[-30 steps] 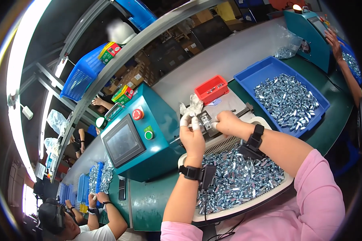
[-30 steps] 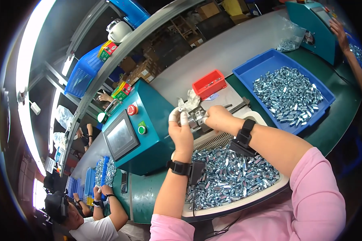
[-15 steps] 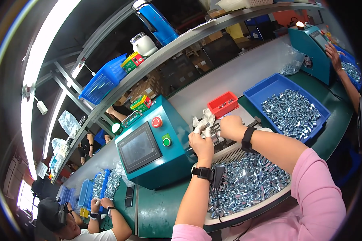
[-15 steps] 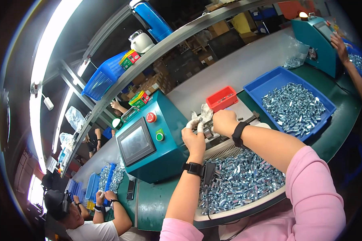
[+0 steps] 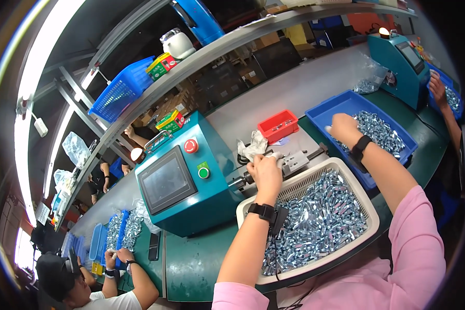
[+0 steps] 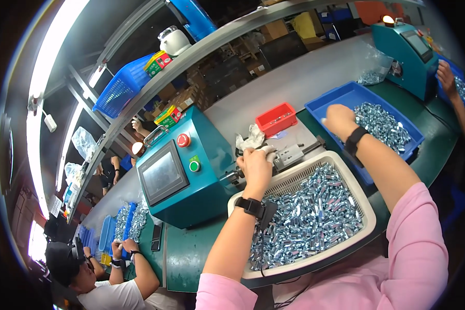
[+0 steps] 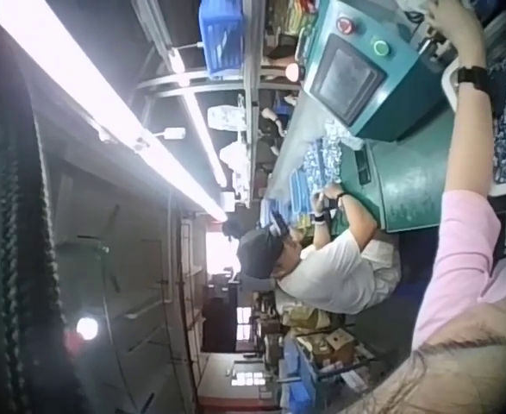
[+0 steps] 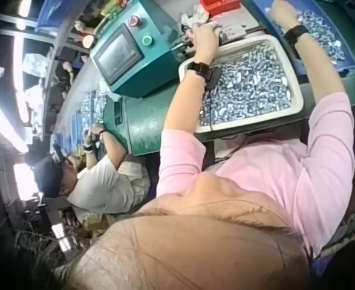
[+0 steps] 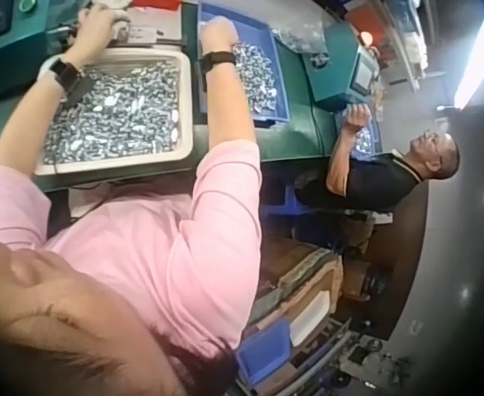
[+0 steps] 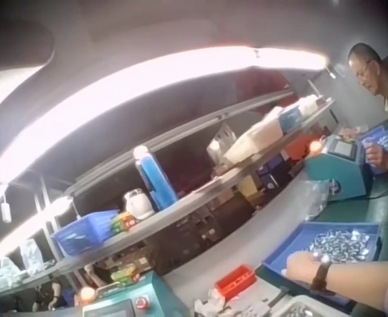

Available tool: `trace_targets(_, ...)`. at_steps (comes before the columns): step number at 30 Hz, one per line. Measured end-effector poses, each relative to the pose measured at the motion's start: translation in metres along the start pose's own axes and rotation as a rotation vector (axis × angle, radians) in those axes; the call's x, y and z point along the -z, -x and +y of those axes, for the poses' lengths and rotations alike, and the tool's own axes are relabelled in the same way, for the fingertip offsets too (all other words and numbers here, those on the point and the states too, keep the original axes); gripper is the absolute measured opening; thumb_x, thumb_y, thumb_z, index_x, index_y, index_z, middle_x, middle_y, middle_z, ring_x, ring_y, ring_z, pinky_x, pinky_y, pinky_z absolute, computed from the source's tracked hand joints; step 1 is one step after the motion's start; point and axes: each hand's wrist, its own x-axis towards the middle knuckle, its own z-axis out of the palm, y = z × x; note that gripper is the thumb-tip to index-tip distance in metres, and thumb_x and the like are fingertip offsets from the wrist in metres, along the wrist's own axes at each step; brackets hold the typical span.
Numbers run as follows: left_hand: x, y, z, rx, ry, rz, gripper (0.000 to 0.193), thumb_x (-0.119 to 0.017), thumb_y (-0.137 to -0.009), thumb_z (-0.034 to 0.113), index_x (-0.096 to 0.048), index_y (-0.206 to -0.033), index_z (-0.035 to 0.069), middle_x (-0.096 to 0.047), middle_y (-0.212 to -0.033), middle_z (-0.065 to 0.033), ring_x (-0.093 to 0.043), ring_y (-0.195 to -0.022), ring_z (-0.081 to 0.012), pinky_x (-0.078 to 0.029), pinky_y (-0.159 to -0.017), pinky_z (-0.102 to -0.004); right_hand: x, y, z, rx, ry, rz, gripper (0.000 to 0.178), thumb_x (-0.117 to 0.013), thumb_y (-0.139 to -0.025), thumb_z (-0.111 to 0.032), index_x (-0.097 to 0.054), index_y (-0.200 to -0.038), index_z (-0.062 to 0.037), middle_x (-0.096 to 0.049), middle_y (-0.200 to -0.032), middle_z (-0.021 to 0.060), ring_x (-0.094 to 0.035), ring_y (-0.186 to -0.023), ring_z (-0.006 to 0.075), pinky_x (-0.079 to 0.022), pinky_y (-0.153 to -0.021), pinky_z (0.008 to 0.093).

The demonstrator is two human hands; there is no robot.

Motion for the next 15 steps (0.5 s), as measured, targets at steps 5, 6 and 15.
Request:
trace_targets(5,0.000,-0.007,-0.009,0.008,-0.036,-0.121,0.014,-0.064,-0.074,0.020,-0.069,-0.086,0.016,-0.062,-0.077,-0.0061,-0.050,-0.090,-0.0215,-0.029,-0.081,-0.0400,0.015,0.018,-0.088,0.124,-0.862,-0.315,0.027,-0.060,-0.074,-0.025,-0.065,-0.077,0.0018,-0.062,-0.066,0.0170,-0.063,-0.062,0.0283,-0.050,-0.062,0.0369)
trace_targets(6,-0.001,-0.009,-0.012,0.006,-0.041,-0.129,0.014,-0.064,-0.074,0.020,-0.069,-0.086,0.016,-0.062,-0.077,-0.0061,-0.050,-0.090,-0.0215,-0.029,-0.081,-0.0400,0.006,0.025,-0.103,0.134,-1.015,-0.330,0.026,-0.059,-0.075,-0.023,-0.065,-0.077,0.0017,-0.061,-0.061,0.0163,-0.062,-0.057,0.0270,-0.050,-0.060,0.0360)
trace_targets(15,0.015,-0.008,0.006,-0.104,-0.124,-0.116,0.013,-0.061,-0.075,0.017,-0.069,-0.084,0.011,-0.063,-0.075,-0.0104,-0.053,-0.087,-0.0265,-0.034,-0.077,-0.0411,-0.022,0.036,-0.090,0.131,-1.081,-0.243,0.019,-0.055,-0.072,-0.016,-0.065,-0.074,-0.0001,-0.061,-0.057,0.0137,-0.062,-0.054,0.0233,-0.050,-0.058,0.0343)
